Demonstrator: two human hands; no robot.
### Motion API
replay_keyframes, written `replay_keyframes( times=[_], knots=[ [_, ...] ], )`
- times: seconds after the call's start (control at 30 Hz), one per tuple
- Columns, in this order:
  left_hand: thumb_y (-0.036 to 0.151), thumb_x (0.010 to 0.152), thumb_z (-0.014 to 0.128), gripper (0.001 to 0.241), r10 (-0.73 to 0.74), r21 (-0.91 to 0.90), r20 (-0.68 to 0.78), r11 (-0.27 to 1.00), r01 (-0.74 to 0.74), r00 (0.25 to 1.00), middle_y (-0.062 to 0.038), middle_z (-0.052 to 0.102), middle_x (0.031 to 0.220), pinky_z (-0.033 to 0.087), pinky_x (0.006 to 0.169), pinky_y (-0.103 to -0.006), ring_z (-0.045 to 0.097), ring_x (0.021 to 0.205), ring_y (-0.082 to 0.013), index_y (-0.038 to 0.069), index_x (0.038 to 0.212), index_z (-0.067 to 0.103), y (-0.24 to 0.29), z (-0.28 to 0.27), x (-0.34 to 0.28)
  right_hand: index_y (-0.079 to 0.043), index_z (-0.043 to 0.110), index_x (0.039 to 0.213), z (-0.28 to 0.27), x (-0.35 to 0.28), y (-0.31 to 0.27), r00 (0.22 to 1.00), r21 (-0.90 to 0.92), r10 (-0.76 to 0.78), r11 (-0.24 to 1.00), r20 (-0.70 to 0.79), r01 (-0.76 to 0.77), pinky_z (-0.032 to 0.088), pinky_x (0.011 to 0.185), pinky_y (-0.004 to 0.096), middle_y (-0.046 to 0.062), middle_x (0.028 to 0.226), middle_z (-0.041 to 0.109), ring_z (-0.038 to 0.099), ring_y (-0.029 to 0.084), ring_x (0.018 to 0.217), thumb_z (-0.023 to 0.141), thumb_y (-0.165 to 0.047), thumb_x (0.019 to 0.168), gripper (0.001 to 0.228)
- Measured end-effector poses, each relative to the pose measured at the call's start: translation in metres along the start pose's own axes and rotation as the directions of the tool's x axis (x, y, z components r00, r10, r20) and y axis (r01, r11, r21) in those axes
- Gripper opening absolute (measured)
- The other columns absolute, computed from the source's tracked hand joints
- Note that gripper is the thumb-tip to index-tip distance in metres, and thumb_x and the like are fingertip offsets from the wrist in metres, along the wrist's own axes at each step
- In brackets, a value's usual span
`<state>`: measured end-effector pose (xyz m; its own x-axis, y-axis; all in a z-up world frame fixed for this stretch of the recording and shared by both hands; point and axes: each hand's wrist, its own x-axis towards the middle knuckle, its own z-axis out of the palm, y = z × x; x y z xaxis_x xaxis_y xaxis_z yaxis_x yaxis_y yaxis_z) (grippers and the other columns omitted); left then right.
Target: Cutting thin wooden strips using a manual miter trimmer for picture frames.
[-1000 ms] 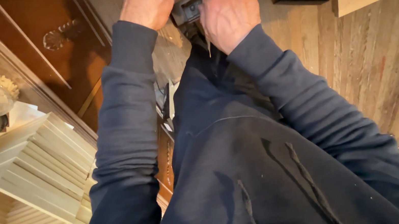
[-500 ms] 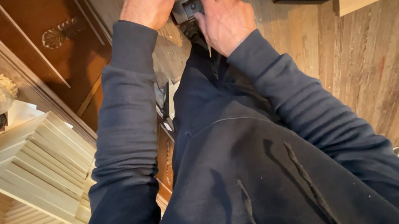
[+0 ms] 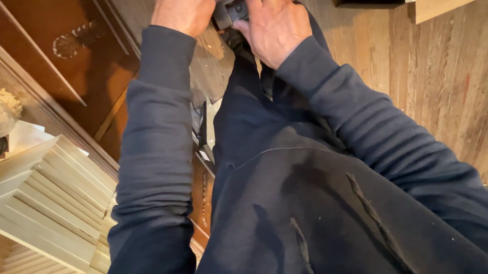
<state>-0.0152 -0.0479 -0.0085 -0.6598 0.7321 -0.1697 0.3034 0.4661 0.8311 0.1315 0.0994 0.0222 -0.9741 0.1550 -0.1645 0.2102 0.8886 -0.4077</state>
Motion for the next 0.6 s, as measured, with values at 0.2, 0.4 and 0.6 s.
replay_keyframes(
  times=[0.2, 0.4, 0.6],
  knots=[
    [0.020, 0.093, 0.078, 0.018, 0.050, 0.009, -0.023, 0.999, -0.050, 0.998, -0.017, 0.075, 0.091, 0.054, 0.074, -0.0453, 0.073, 0.085, -0.0343, 0.003, 0.101, 0.077, 0.000, -0.001, -0.001, -0.008, 0.027, 0.162, 0.000, 0.000, -0.002, 1.000, 0.013, -0.008, 1.000, -0.013, 0.009, 0.057, 0.070, 0.046, 0.019, 0.158, 0.036, 0.069, 0.038, 0.098, 0.086, -0.031, 0.091, 0.095],
    [0.020, 0.094, 0.076, 0.017, 0.058, 0.045, 0.028, 0.997, -0.059, 0.998, -0.019, 0.074, 0.091, 0.055, 0.078, -0.0471, 0.071, 0.086, -0.0373, 0.007, 0.103, 0.080, -0.004, 0.007, -0.002, -0.009, 0.031, 0.159, 0.006, -0.006, 0.003, 1.000, -0.016, 0.012, 1.000, -0.004, -0.012, 0.057, 0.070, 0.047, 0.018, 0.158, 0.037, 0.070, 0.037, 0.098, 0.086, -0.034, 0.091, 0.091],
    [0.021, 0.091, 0.077, 0.019, 0.201, 0.162, -0.060, 0.969, -0.189, 0.978, -0.023, 0.073, 0.093, 0.053, 0.076, -0.0500, 0.069, 0.087, -0.0420, 0.005, 0.101, 0.080, -0.014, 0.004, 0.014, -0.010, 0.036, 0.158, 0.009, 0.013, 0.008, 0.999, -0.054, 0.000, 0.999, -0.036, -0.002, 0.057, 0.070, 0.048, 0.017, 0.154, 0.040, 0.070, 0.038, 0.098, 0.084, -0.038, 0.091, 0.086]
  ],
)
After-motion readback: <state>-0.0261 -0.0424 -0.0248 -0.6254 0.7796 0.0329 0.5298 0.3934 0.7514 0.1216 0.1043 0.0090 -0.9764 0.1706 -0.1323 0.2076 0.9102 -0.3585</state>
